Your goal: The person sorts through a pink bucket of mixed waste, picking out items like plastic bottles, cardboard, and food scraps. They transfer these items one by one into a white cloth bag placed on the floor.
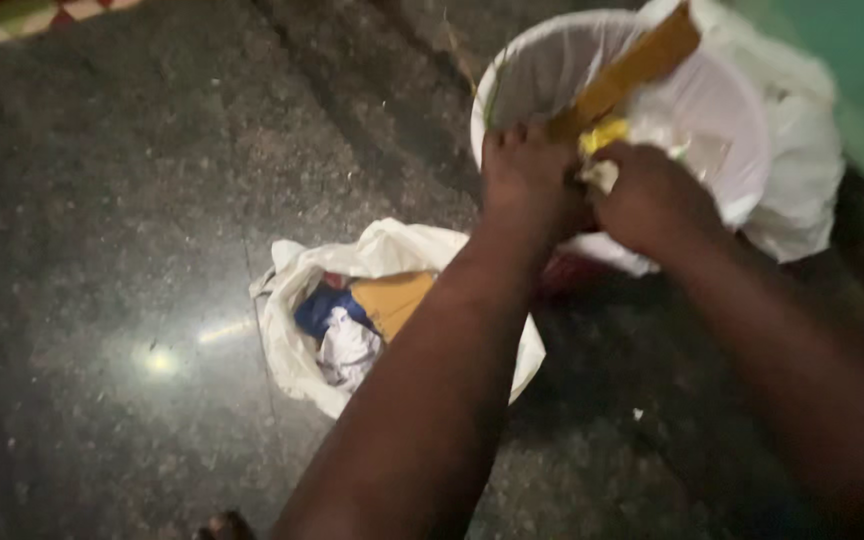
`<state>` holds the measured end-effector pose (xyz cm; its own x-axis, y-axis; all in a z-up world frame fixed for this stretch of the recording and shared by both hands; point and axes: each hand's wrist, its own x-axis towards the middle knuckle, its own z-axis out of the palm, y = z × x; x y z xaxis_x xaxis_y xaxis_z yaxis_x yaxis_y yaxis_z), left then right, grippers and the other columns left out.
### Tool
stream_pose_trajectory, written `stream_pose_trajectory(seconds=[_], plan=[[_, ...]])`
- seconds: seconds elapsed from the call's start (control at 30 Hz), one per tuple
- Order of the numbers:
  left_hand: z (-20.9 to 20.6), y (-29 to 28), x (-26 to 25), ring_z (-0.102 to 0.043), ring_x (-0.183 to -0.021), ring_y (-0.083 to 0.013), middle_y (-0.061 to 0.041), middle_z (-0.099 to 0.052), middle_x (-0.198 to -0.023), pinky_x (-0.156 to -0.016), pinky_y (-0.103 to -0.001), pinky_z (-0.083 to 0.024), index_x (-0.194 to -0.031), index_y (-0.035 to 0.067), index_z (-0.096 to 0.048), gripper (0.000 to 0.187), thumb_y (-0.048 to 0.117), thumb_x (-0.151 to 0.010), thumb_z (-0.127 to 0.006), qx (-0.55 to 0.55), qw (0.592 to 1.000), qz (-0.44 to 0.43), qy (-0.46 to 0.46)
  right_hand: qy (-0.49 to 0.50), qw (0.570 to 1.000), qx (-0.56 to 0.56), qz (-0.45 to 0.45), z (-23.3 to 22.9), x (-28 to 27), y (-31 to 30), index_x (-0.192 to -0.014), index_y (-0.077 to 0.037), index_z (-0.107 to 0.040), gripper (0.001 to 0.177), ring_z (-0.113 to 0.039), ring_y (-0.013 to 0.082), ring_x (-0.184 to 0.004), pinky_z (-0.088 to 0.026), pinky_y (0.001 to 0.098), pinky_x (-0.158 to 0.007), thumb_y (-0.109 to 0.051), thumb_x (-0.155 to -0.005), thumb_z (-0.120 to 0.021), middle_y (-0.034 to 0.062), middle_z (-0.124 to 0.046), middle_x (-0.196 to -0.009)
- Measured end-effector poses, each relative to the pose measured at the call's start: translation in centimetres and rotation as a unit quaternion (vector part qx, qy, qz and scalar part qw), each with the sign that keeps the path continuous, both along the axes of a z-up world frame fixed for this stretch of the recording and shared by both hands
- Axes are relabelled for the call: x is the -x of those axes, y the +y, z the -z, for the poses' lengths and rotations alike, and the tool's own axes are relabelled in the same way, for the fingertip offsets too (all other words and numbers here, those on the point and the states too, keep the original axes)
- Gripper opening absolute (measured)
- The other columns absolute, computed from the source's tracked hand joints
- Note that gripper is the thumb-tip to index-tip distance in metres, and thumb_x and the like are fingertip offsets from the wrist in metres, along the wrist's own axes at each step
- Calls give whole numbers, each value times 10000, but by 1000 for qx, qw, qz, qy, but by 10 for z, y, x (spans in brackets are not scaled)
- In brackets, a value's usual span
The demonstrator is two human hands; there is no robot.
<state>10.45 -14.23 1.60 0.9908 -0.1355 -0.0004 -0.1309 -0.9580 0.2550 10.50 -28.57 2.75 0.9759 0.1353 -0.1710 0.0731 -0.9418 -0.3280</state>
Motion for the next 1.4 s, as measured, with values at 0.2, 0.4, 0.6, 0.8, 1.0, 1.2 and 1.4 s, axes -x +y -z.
stream_pose_trajectory(seconds=[0.2, 0.4, 0.6, 0.8, 1.0, 1.2, 1.4], plan=[[-14, -1, -14, -455, -1363, -346, -163, -560, -1387, -1130, -471, -271, -1255, 272, -711, 691, 603, -652, -772, -7, 999, -11, -45, 25, 998, 26, 42, -7, -20, 2, -1384, -170, -632, 662, -643, 424, -1173, -511, 519, -984, -476, -808, -748, 202, -670, -1299], [-21, -3, -20, -472, -1361, -372, -175, -550, -1422, -1100, -456, -272, -1264, 264, -700, 737, 645, -637, -769, -51, 998, 5, -26, 72, 996, 47, 2, 16, -42, -3, -1445, -213, -575, 783, -619, 410, -1223, -489, 493, -1039, -504, -751, -792, 213, -636, -1348], [-20, -1, -11, -530, -1303, -333, -114, -639, -1305, -1121, -469, -292, -1104, 325, -776, 420, 521, -737, -724, -22, 999, 15, -28, 57, 996, 13, -73, 53, -60, -19, -1420, -193, -618, 631, -664, 428, -1151, -516, 495, -992, -473, -860, -693, 233, -683, -1287], [-6, -4, -18, -579, -1229, -282, -107, -682, -1198, -1090, -479, -303, -993, 257, -798, 280, 403, -770, -714, -7, 998, 9, -62, 60, 975, 55, -209, 118, -90, -34, -1254, -116, -715, 514, -681, 391, -1148, -529, 455, -987, -401, -826, -733, 210, -702, -1270], [-6, -1, -25, -605, -1199, -272, -113, -707, -1150, -1079, -435, -318, -989, 222, -798, 287, 383, -766, -716, -37, 997, 27, -59, 115, 971, 76, -194, 140, -105, -32, -1287, -140, -709, 499, -641, 368, -1226, -497, 444, -1036, -423, -876, -686, 183, -665, -1352], [-8, -4, -28, -622, -1190, -258, -96, -721, -1137, -1081, -440, -326, -1030, 220, -786, 283, 356, -799, -697, -45, 998, 27, -35, 178, 968, 59, -164, 137, -107, -34, -1332, -166, -682, 521, -601, 332, -1280, -454, 445, -1078, -479, -918, -639, 146, -623, -1422], [-15, -5, -28, -617, -1182, -264, -90, -708, -1137, -1043, -426, -358, -1077, 246, -763, 339, 388, -773, -710, -51, 998, 41, 3, 187, 967, 48, -169, 158, -119, -44, -1333, -162, -685, 523, -604, 320, -1266, -453, 438, -1079, -478, -918, -651, 142, -628, -1421]])
